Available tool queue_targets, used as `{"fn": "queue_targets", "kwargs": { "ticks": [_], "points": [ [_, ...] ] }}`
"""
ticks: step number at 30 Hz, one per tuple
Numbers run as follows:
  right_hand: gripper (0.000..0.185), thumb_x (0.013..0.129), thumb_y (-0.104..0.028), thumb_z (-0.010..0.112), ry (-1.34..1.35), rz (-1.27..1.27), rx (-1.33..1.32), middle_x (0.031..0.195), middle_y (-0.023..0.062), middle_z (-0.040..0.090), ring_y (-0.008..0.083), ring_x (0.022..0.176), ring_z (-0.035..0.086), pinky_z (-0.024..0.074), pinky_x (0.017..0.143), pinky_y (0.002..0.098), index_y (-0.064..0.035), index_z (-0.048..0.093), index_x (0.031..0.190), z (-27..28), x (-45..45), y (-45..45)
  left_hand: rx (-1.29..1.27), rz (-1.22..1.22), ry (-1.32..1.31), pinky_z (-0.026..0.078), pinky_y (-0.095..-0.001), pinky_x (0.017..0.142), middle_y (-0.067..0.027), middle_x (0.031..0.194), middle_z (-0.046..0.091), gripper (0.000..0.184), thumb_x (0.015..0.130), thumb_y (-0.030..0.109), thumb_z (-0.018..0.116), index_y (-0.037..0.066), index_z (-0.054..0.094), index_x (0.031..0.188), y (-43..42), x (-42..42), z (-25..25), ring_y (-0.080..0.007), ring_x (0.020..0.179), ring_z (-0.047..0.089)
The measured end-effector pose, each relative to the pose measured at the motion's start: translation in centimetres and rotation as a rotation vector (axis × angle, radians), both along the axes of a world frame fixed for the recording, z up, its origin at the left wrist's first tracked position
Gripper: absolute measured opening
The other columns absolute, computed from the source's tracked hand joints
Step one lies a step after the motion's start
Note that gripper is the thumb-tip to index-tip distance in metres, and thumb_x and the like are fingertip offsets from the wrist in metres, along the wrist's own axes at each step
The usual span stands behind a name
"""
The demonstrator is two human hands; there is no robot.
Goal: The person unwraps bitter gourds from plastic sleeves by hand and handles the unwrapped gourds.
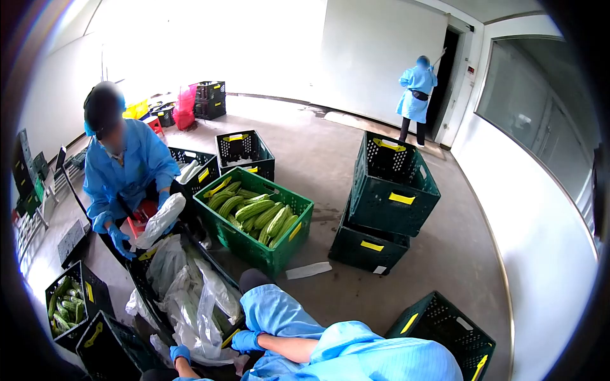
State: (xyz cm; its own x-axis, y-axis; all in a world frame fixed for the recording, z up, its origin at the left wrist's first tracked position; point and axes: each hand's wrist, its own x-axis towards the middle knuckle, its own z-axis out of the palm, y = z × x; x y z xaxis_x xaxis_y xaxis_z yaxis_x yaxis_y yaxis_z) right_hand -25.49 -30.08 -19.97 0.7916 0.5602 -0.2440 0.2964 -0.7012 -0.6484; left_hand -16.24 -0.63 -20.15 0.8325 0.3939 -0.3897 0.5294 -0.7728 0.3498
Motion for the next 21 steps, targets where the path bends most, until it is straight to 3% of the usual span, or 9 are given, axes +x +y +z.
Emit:
{"fn": "queue_targets", "kwargs": {
  "ticks": [1, 2, 5, 10, 14, 17, 21],
  "points": [
    [0.025, 0.088, -0.02, 0.052, -0.264, 0.15, -0.138, 0.077, 0.0146, 0.07, 0.0317, 0.067, 0.067, 0.0534, 0.059, 0.0427, -0.0046, 0.072, 0.081, -1.5, 0.2, 0.0, -0.005, 0.011, 0.001, 0.053, -0.0451, 0.085, -0.0244, 0.115, 0.065, 0.037, 0.087, 0.027, 0.057, 0.0, 0.064, 0.11, 0.6, 0.5, -1.4, -0.0386, 0.108, 0.063],
    [0.028, 0.086, -0.024, 0.054, -0.223, 0.156, -0.219, 0.079, 0.0176, 0.07, 0.0349, 0.072, 0.067, 0.0529, 0.064, 0.0459, -0.0035, 0.072, 0.082, 1.6, -0.7, -0.2, -0.02, 0.018, 0.004, 0.053, -0.0452, 0.085, -0.0249, 0.116, 0.065, 0.038, 0.087, 0.027, 0.057, -0.001, 0.064, 0.111, 1.2, 0.9, -2.9, -0.0394, 0.107, 0.063],
    [0.033, 0.085, -0.029, 0.055, -0.09, 0.166, -0.256, 0.083, 0.0204, 0.07, 0.0368, 0.074, 0.067, 0.0523, 0.067, 0.0479, -0.0016, 0.073, 0.083, 3.2, -1.3, -0.2, -0.037, 0.03, 0.012, 0.052, -0.0459, 0.088, -0.0262, 0.119, 0.063, 0.042, 0.087, 0.029, 0.057, -0.002, 0.061, 0.115, 1.8, 1.3, -4.3, -0.0406, 0.11, 0.061],
    [0.034, 0.083, -0.031, 0.056, -0.008, 0.115, -0.222, 0.084, 0.0205, 0.07, 0.0382, 0.077, 0.067, 0.0517, 0.072, 0.0487, -0.0023, 0.074, 0.083, 2.4, -1.3, 0.5, 0.032, 0.035, 0.012, 0.05, -0.0469, 0.092, -0.0279, 0.122, 0.061, 0.048, 0.086, 0.03, 0.058, -0.004, 0.057, 0.12, 0.4, 0.0, -1.2, -0.042, 0.113, 0.059],
    [0.031, 0.079, -0.03, 0.058, 0.028, 0.039, -0.166, 0.082, 0.0208, 0.069, 0.0383, 0.075, 0.067, 0.0517, 0.072, 0.0483, -0.0035, 0.074, 0.082, 2.7, -1.5, 0.5, -0.019, 0.069, 0.027, 0.05, -0.047, 0.092, -0.0286, 0.121, 0.061, 0.05, 0.085, 0.031, 0.059, -0.005, 0.057, 0.121, 0.4, 0.0, -1.2, -0.0427, 0.112, 0.059],
    [0.033, 0.078, -0.031, 0.059, 0.083, 0.04, -0.158, 0.085, 0.0217, 0.069, 0.0385, 0.078, 0.067, 0.0514, 0.073, 0.0489, -0.0027, 0.074, 0.084, 3.4, -1.5, 0.5, -0.072, 0.126, 0.044, 0.05, -0.0466, 0.091, -0.0289, 0.12, 0.061, 0.051, 0.084, 0.032, 0.061, -0.005, 0.058, 0.119, -0.9, -0.5, 1.4, -0.0431, 0.112, 0.06],
    [0.03, 0.077, -0.028, 0.06, 0.149, 0.042, -0.169, 0.087, 0.0218, 0.069, 0.0386, 0.079, 0.067, 0.0517, 0.073, 0.048, -0.0026, 0.074, 0.085, 4.7, -1.7, 0.6, -0.088, 0.292, -0.085, 0.047, -0.0466, 0.096, -0.0298, 0.127, 0.056, 0.067, 0.084, 0.032, 0.065, -0.004, 0.043, 0.135, -1.7, 0.2, 0.5, -0.0446, 0.115, 0.057]
  ]
}}
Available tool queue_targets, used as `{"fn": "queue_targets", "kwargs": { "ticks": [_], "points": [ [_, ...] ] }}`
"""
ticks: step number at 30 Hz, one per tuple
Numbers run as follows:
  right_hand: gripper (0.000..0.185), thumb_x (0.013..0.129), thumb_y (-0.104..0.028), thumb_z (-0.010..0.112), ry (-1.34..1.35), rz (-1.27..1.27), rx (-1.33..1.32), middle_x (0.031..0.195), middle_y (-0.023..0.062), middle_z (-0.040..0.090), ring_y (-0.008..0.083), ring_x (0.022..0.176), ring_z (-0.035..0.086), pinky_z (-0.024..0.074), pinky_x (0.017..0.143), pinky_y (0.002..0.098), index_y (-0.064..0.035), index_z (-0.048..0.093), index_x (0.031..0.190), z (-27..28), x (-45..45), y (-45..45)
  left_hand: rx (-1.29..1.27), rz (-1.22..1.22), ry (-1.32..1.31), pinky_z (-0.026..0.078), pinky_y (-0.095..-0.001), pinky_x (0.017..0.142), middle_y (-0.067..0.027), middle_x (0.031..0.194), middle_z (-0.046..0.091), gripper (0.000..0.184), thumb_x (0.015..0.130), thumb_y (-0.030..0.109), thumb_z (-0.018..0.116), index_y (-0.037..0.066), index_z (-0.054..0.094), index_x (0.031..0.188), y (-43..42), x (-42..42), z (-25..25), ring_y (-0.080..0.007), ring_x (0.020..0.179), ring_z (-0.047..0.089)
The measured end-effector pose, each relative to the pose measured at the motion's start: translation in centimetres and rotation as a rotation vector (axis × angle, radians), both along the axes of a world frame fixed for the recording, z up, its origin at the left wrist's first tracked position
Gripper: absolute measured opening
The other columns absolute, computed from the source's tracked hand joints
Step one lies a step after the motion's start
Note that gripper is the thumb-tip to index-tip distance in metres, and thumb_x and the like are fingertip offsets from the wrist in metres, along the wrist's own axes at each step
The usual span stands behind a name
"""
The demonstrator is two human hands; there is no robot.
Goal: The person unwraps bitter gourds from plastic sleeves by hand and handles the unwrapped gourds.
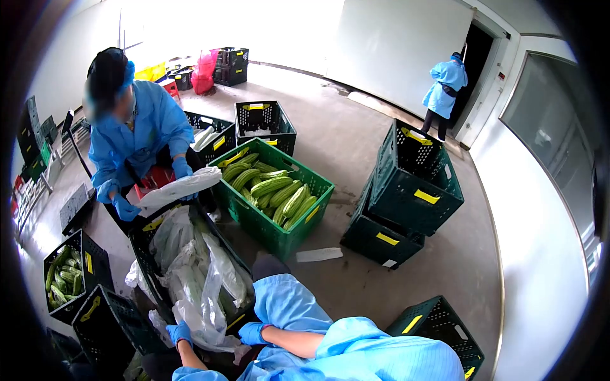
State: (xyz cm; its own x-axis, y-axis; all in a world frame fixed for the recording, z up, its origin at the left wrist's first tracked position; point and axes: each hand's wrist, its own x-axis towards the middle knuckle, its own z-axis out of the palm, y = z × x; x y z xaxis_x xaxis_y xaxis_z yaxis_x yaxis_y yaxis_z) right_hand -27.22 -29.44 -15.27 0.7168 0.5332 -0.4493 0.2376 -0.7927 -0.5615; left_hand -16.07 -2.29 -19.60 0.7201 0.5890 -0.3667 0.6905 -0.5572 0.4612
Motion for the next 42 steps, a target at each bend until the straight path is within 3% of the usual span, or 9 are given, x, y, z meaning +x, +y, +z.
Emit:
{"fn": "queue_targets", "kwargs": {
  "ticks": [3, 6, 7, 14, 20, 27, 30, 36, 42],
  "points": [
    [0.029, 0.078, -0.026, 0.06, -0.004, -0.017, -0.004, 0.088, 0.0221, 0.069, 0.0388, 0.08, 0.067, 0.052, 0.074, 0.0473, -0.0024, 0.074, 0.087, -0.3, 0.1, 0.0, 0.041, -0.101, -0.285, 0.04, -0.0447, 0.103, -0.0305, 0.136, 0.048, 0.074, 0.083, 0.03, 0.067, -0.001, 0.035, 0.143, -4.4, -1.3, 9.7, -0.0402, 0.126, 0.048],
    [0.03, 0.078, -0.027, 0.06, 0.029, -0.012, 0.01, 0.087, 0.0219, 0.069, 0.0392, 0.08, 0.067, 0.052, 0.073, 0.0478, -0.0022, 0.074, 0.087, -0.3, 0.3, 0.0, 0.312, -0.215, -0.367, 0.037, -0.0448, 0.107, -0.0298, 0.141, 0.042, 0.083, 0.084, 0.029, 0.069, 0.003, 0.026, 0.15, -2.3, 2.2, 6.9, -0.0408, 0.131, 0.043],
    [0.029, 0.078, -0.027, 0.06, 0.018, -0.012, 0.012, 0.087, 0.0218, 0.069, 0.0392, 0.081, 0.067, 0.052, 0.074, 0.0479, -0.0024, 0.074, 0.087, -0.4, 0.2, -0.1, 0.177, -0.205, -0.29, 0.032, -0.0428, 0.111, -0.0275, 0.146, 0.037, 0.084, 0.082, 0.025, 0.072, 0.004, 0.026, 0.15, -3.5, 2.2, 11.5, -0.0395, 0.136, 0.036],
    [0.033, 0.082, -0.03, 0.058, 0.009, 0.015, 0.006, 0.085, 0.0222, 0.069, 0.04, 0.08, 0.067, 0.0515, 0.073, 0.0493, -0.0005, 0.072, 0.085, -0.2, 0.1, 0.0, 0.075, -0.412, -0.73, 0.027, -0.0378, 0.115, -0.0206, 0.151, 0.036, 0.071, 0.09, 0.014, 0.064, 0.001, 0.027, 0.149, 1.8, 7.5, 13.8, -0.0325, 0.139, 0.034],
    [0.035, 0.087, -0.033, 0.055, 0.068, 0.045, -0.013, 0.088, 0.0219, 0.069, 0.0405, 0.082, 0.067, 0.0514, 0.074, 0.0497, -0.0014, 0.071, 0.09, -0.4, 0.0, -0.1, -0.125, -0.294, -0.482, 0.038, -0.0378, 0.107, -0.0201, 0.138, 0.052, 0.055, 0.092, 0.022, 0.06, 0.0, 0.044, 0.14, 9.6, 7.6, 10.4, -0.0322, 0.127, 0.05],
    [0.027, 0.085, -0.024, 0.053, -0.101, 0.331, -0.065, 0.083, 0.0183, 0.069, 0.0373, 0.078, 0.067, 0.0531, 0.068, 0.0486, -0.0064, 0.073, 0.081, 0.5, 0.2, -0.9, -0.053, -0.729, -0.221, 0.047, -0.0376, 0.098, -0.0157, 0.124, 0.063, 0.047, 0.091, 0.032, 0.06, 0.008, 0.057, 0.132, 1.6, 4.1, 15.8, -0.0304, 0.113, 0.061],
    [0.034, 0.09, -0.031, 0.046, 0.078, 0.084, -0.095, 0.099, 0.0213, 0.068, 0.0427, 0.089, 0.065, 0.0509, 0.081, 0.051, -0.0062, 0.07, 0.092, 2.3, 1.4, -0.6, 0.094, -0.96, -0.196, 0.048, -0.0438, 0.095, -0.0176, 0.118, 0.065, 0.047, 0.09, 0.042, 0.057, 0.009, 0.062, 0.124, 1.4, 4.2, 14.9, -0.0376, 0.109, 0.061],
    [0.037, 0.094, -0.03, 0.059, 0.249, -0.002, 0.131, 0.119, 0.0164, 0.065, 0.031, 0.111, 0.062, 0.0475, 0.097, 0.0363, -0.0068, 0.063, 0.123, 12.8, 3.3, -1.6, 0.087, -0.773, -0.139, 0.049, -0.0425, 0.091, -0.0174, 0.111, 0.067, 0.04, 0.094, 0.037, 0.052, 0.01, 0.063, 0.122, 3.2, 1.8, 17.1, -0.0359, 0.103, 0.063],
    [0.038, 0.091, -0.033, 0.059, -0.176, 0.168, -0.074, 0.099, 0.0177, 0.068, 0.0357, 0.09, 0.065, 0.0511, 0.081, 0.0455, -0.0061, 0.061, 0.118, 14.0, 12.7, -3.5, 0.11, -0.701, 0.073, 0.051, -0.0441, 0.086, -0.0168, 0.103, 0.069, 0.035, 0.093, 0.036, 0.053, 0.011, 0.065, 0.114, 4.7, 0.7, 17.3, -0.037, 0.097, 0.064]
  ]
}}
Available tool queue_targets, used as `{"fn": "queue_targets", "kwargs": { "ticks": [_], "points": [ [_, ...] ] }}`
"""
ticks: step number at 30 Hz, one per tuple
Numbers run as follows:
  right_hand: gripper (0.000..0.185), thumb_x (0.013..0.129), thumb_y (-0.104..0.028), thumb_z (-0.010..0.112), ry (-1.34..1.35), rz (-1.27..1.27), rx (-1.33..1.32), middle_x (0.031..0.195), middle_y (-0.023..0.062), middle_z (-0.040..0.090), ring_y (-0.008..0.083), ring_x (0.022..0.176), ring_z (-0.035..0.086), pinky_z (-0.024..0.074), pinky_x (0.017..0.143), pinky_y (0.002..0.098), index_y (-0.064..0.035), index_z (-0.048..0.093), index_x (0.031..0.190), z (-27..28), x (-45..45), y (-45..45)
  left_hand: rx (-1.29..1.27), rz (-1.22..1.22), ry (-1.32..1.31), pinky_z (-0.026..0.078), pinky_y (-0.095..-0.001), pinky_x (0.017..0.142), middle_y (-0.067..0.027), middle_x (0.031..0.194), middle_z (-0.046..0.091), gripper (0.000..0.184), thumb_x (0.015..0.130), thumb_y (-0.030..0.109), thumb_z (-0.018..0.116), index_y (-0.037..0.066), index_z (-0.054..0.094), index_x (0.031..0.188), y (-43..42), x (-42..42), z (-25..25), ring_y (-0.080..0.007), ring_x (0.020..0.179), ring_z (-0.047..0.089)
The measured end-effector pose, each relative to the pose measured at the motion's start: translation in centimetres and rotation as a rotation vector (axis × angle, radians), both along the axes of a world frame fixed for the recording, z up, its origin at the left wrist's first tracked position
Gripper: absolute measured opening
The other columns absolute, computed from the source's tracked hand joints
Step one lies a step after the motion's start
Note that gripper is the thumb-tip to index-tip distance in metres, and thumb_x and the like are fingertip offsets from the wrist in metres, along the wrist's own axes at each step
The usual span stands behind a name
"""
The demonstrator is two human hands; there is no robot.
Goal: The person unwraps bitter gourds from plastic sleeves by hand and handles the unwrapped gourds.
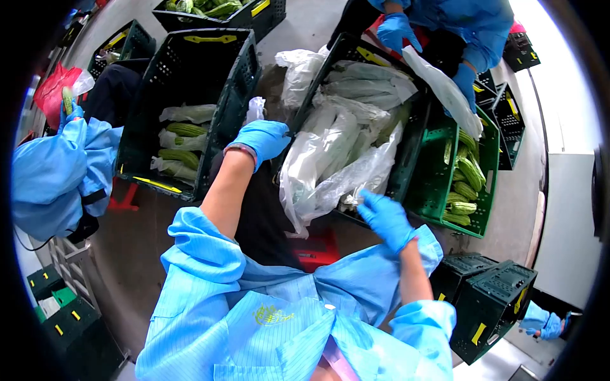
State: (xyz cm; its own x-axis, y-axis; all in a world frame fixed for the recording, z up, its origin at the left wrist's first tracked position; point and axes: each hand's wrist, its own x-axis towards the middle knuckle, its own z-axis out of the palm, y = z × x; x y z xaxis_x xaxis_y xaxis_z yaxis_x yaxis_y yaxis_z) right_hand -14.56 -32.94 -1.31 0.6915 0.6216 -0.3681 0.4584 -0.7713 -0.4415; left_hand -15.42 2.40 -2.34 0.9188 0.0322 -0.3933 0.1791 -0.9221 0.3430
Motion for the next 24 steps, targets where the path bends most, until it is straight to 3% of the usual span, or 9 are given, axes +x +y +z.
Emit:
{"fn": "queue_targets", "kwargs": {
  "ticks": [1, 4, 8, 10, 13, 16, 18, 20, 24],
  "points": [
    [0.047, 0.089, -0.035, 0.061, -0.048, 0.023, -0.045, 0.095, 0.0203, 0.067, 0.0367, 0.091, 0.065, 0.051, 0.081, 0.0465, -0.0073, 0.055, 0.127, -1.3, 2.0, -0.2, -0.005, 0.002, 0.016, 0.051, -0.0452, 0.085, -0.0171, 0.102, 0.068, 0.033, 0.092, 0.036, 0.054, 0.011, 0.065, 0.11, 0.3, -0.1, -0.9, -0.0376, 0.097, 0.064],
    [0.087, 0.079, -0.03, 0.071, -0.298, 0.238, 0.0, 0.134, 0.0237, 0.052, 0.0381, 0.09, 0.065, 0.0527, 0.08, 0.0468, -0.0139, 0.025, 0.151, -3.5, 6.1, 1.0, 0.031, 0.032, -0.009, 0.05, -0.0453, 0.089, -0.0179, 0.112, 0.066, 0.042, 0.09, 0.042, 0.058, 0.011, 0.061, 0.118, 0.5, -1.2, -1.1, -0.0383, 0.102, 0.062],
    [0.108, 0.072, -0.023, 0.077, -0.189, 0.324, -0.287, 0.154, 0.0207, 0.028, 0.0358, 0.088, 0.067, 0.0551, 0.074, 0.0458, -0.0198, 0.009, 0.156, -6.6, 6.7, 4.3, 0.07, 0.054, 0.123, 0.048, -0.0459, 0.094, -0.0186, 0.12, 0.063, 0.06, 0.088, 0.052, 0.059, 0.011, 0.053, 0.131, 1.1, -2.2, -0.5, -0.039, 0.109, 0.06],
    [0.104, 0.07, -0.02, 0.078, -0.301, 0.42, -0.276, 0.154, 0.02, 0.029, 0.0353, 0.086, 0.068, 0.0553, 0.071, 0.0463, -0.0185, 0.017, 0.154, -9.6, 6.1, 4.9, 0.033, 0.09, 0.217, 0.048, -0.0456, 0.095, -0.0201, 0.124, 0.061, 0.065, 0.087, 0.056, 0.06, 0.012, 0.052, 0.133, 1.2, -2.8, 0.0, -0.0403, 0.112, 0.059],
    [0.05, 0.084, -0.009, 0.055, -0.269, 0.371, -0.195, 0.136, 0.0193, 0.054, 0.0324, 0.085, 0.07, 0.0553, 0.072, 0.0454, -0.0113, 0.055, 0.133, -12.2, 5.5, 4.8, 0.068, 0.201, 0.165, 0.048, -0.0455, 0.094, -0.0242, 0.122, 0.061, 0.071, 0.085, 0.058, 0.061, 0.008, 0.051, 0.133, 0.2, -4.2, 0.6, -0.0413, 0.112, 0.058],
    [0.026, 0.084, -0.01, 0.054, -0.058, 0.624, -0.472, 0.108, 0.0139, 0.07, 0.0314, 0.086, 0.071, 0.0561, 0.071, 0.0442, -0.0103, 0.073, 0.102, -9.0, 6.0, 5.5, -0.073, 0.295, -0.042, 0.047, -0.0472, 0.095, -0.0256, 0.124, 0.058, 0.072, 0.082, 0.051, 0.069, 0.006, 0.046, 0.135, -2.2, -5.8, -2.9, -0.042, 0.113, 0.057],
    [0.021, 0.083, -0.011, 0.057, -0.105, 0.622, -0.397, 0.096, 0.0114, 0.072, 0.0306, 0.087, 0.071, 0.0564, 0.071, 0.0433, -0.0111, 0.076, 0.093, -9.2, 5.7, 4.8, -0.247, 0.393, -0.322, 0.044, -0.045, 0.101, -0.0275, 0.138, 0.046, 0.082, 0.081, 0.046, 0.073, 0.001, 0.038, 0.141, -5.0, -7.9, -8.8, -0.0434, 0.124, 0.049],
    [0.017, 0.08, -0.013, 0.063, -0.124, 0.625, -0.384, 0.09, 0.0103, 0.073, 0.0302, 0.088, 0.071, 0.0566, 0.071, 0.0429, -0.0113, 0.077, 0.089, -8.7, 5.9, 4.2, -0.251, 0.509, -0.233, 0.042, -0.0435, 0.103, -0.0307, 0.152, 0.023, 0.093, 0.078, 0.036, 0.078, 0.0, 0.029, 0.148, -9.1, -9.3, -9.0, -0.0465, 0.131, 0.041],
    [0.022, 0.07, -0.016, 0.075, -0.18, 0.535, -0.326, 0.094, 0.0121, 0.072, 0.0319, 0.088, 0.07, 0.056, 0.073, 0.0439, -0.0099, 0.075, 0.091, -10.5, 5.7, 1.4, -0.286, 0.714, -0.374, 0.04, -0.0372, 0.105, -0.0306, 0.154, 0.02, 0.076, 0.078, 0.022, 0.078, 0.002, 0.042, 0.142, -13.3, -11.1, -8.7, -0.0397, 0.137, 0.037]
  ]
}}
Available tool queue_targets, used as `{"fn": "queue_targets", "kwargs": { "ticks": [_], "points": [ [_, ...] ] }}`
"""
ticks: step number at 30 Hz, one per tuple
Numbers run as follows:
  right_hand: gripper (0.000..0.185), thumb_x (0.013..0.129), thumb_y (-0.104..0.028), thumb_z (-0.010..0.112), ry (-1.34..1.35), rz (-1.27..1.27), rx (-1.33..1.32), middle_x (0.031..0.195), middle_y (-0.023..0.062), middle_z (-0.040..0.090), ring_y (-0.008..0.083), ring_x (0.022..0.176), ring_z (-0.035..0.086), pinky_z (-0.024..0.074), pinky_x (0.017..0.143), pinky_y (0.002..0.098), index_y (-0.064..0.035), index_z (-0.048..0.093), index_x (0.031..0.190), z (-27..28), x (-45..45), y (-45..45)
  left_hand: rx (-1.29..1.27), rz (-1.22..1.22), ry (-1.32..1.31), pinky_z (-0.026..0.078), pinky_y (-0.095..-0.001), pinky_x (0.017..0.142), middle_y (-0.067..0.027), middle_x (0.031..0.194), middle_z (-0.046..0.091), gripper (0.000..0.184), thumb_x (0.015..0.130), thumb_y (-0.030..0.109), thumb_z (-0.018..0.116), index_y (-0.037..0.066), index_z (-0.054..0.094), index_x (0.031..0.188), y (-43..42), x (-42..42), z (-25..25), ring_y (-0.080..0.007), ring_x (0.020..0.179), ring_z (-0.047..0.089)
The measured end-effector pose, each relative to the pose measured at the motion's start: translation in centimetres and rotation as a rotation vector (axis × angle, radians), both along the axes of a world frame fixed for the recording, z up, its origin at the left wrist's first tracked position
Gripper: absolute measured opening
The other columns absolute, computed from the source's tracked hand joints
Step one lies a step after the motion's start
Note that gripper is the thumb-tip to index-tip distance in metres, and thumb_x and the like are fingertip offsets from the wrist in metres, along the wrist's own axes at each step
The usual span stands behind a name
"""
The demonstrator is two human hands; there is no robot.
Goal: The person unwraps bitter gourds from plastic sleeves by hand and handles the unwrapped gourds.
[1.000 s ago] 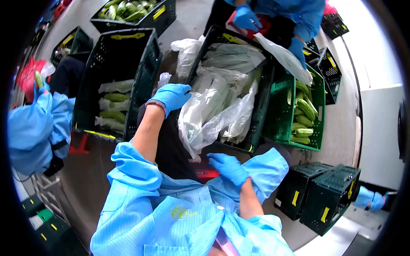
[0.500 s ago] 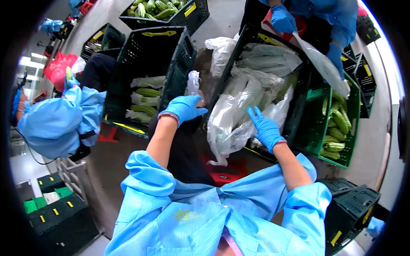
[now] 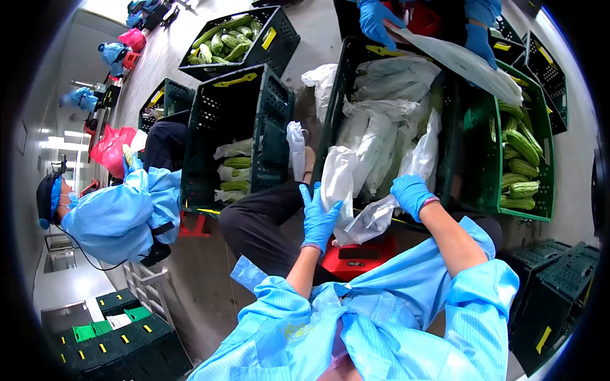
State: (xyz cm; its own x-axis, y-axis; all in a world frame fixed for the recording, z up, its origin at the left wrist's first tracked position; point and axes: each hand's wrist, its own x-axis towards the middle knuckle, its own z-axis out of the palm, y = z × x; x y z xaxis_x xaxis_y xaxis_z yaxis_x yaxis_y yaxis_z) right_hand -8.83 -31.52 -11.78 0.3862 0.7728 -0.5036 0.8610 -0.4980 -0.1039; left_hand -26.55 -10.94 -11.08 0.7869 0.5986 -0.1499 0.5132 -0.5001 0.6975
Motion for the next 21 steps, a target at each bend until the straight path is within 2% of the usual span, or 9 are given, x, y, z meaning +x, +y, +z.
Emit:
{"fn": "queue_targets", "kwargs": {
  "ticks": [2, 4, 7, 10, 11, 14, 16, 17, 21],
  "points": [
    [0.016, 0.079, -0.013, 0.064, 0.038, -0.028, 0.048, 0.094, 0.0138, 0.069, 0.0341, 0.088, 0.068, 0.0546, 0.074, 0.0457, -0.0103, 0.072, 0.092, 0.7, -0.1, -0.8, 0.004, -0.087, -0.051, 0.044, -0.0369, 0.101, -0.0288, 0.155, 0.02, 0.057, 0.081, 0.019, 0.075, 0.003, 0.056, 0.132, 2.0, -1.0, -3.8, -0.0392, 0.126, 0.05],
    [0.021, 0.078, -0.009, 0.063, 0.082, -0.046, 0.072, 0.098, 0.0148, 0.068, 0.0353, 0.091, 0.067, 0.0536, 0.076, 0.0466, -0.0087, 0.069, 0.098, 1.3, -0.5, -1.4, -0.125, 0.077, -0.103, 0.048, -0.0283, 0.09, -0.0145, 0.128, 0.06, 0.049, 0.089, 0.016, 0.069, -0.001, 0.054, 0.132, 3.0, -1.5, -3.8, -0.0179, 0.102, 0.062],
    [0.028, 0.077, -0.006, 0.062, 0.176, -0.114, 0.155, 0.107, 0.0154, 0.066, 0.0361, 0.097, 0.065, 0.052, 0.083, 0.0453, -0.0083, 0.067, 0.104, 1.0, -1.5, -2.8, -0.42, 0.321, -0.264, 0.048, -0.0243, 0.082, -0.0028, 0.108, 0.065, 0.037, 0.095, 0.017, 0.062, 0.0, 0.058, 0.128, 3.8, -1.2, -0.6, -0.0092, 0.092, 0.058],
    [0.033, 0.078, -0.005, 0.061, 0.173, -0.165, 0.242, 0.116, 0.0158, 0.063, 0.0354, 0.101, 0.064, 0.0516, 0.085, 0.0446, -0.0093, 0.066, 0.111, 1.2, -1.9, -3.4, -0.678, 0.385, -0.383, 0.049, -0.0256, 0.08, -0.0012, 0.1, 0.065, 0.025, 0.096, 0.017, 0.06, 0.003, 0.063, 0.117, 4.4, -1.8, 1.8, -0.0099, 0.087, 0.059],
    [0.03, 0.086, -0.013, 0.056, 0.137, -0.18, 0.38, 0.106, 0.0174, 0.067, 0.0355, 0.096, 0.066, 0.0522, 0.083, 0.0454, -0.007, 0.064, 0.113, 1.1, -2.2, -3.6, -0.792, 0.372, -0.468, 0.05, -0.0276, 0.078, -0.0035, 0.099, 0.066, 0.026, 0.097, 0.023, 0.059, 0.004, 0.063, 0.115, 4.4, -2.0, 1.8, -0.0132, 0.086, 0.061],
    [0.044, 0.079, -0.005, 0.059, 0.089, -0.097, 0.61, 0.133, 0.0172, 0.056, 0.0342, 0.108, 0.061, 0.0494, 0.092, 0.0425, -0.0111, 0.062, 0.122, 2.2, -2.8, -3.7, -1.319, 0.419, -0.417, 0.051, -0.028, 0.079, -0.0093, 0.106, 0.067, 0.035, 0.098, 0.03, 0.054, 0.005, 0.059, 0.123, 4.0, -2.6, 2.5, -0.0168, 0.088, 0.064],
    [0.054, 0.076, -0.001, 0.06, 0.142, -0.09, 0.576, 0.14, 0.0169, 0.051, 0.0329, 0.118, 0.056, 0.0449, 0.1, 0.0401, -0.0111, 0.058, 0.129, 3.9, -3.2, -3.1, -1.46, 0.307, -0.381, 0.052, -0.0272, 0.064, -0.0185, 0.129, 0.058, 0.044, 0.1, 0.032, 0.045, 0.009, 0.048, 0.138, 4.3, -3.0, 1.5, -0.0161, 0.069, 0.06],
    [0.056, 0.076, -0.001, 0.06, 0.149, -0.078, 0.602, 0.141, 0.0169, 0.05, 0.0326, 0.12, 0.055, 0.0439, 0.101, 0.0397, -0.0112, 0.057, 0.131, 4.5, -3.5, -3.0, -1.364, 0.246, -0.419, 0.051, -0.0261, 0.061, -0.0196, 0.133, 0.055, 0.044, 0.1, 0.029, 0.045, 0.009, 0.046, 0.14, 4.3, -3.7, -0.1, -0.0152, 0.064, 0.057],
    [0.064, 0.074, 0.001, 0.06, 0.144, -0.043, 0.682, 0.145, 0.0166, 0.046, 0.0315, 0.124, 0.051, 0.0415, 0.102, 0.0397, -0.0112, 0.053, 0.136, 4.7, -4.0, -3.0, -1.041, -0.122, -0.425, 0.053, -0.0249, 0.067, -0.0188, 0.142, 0.047, 0.047, 0.098, 0.014, 0.045, 0.008, 0.039, 0.145, 2.0, -3.5, 0.4, -0.0251, 0.1, 0.063]
  ]
}}
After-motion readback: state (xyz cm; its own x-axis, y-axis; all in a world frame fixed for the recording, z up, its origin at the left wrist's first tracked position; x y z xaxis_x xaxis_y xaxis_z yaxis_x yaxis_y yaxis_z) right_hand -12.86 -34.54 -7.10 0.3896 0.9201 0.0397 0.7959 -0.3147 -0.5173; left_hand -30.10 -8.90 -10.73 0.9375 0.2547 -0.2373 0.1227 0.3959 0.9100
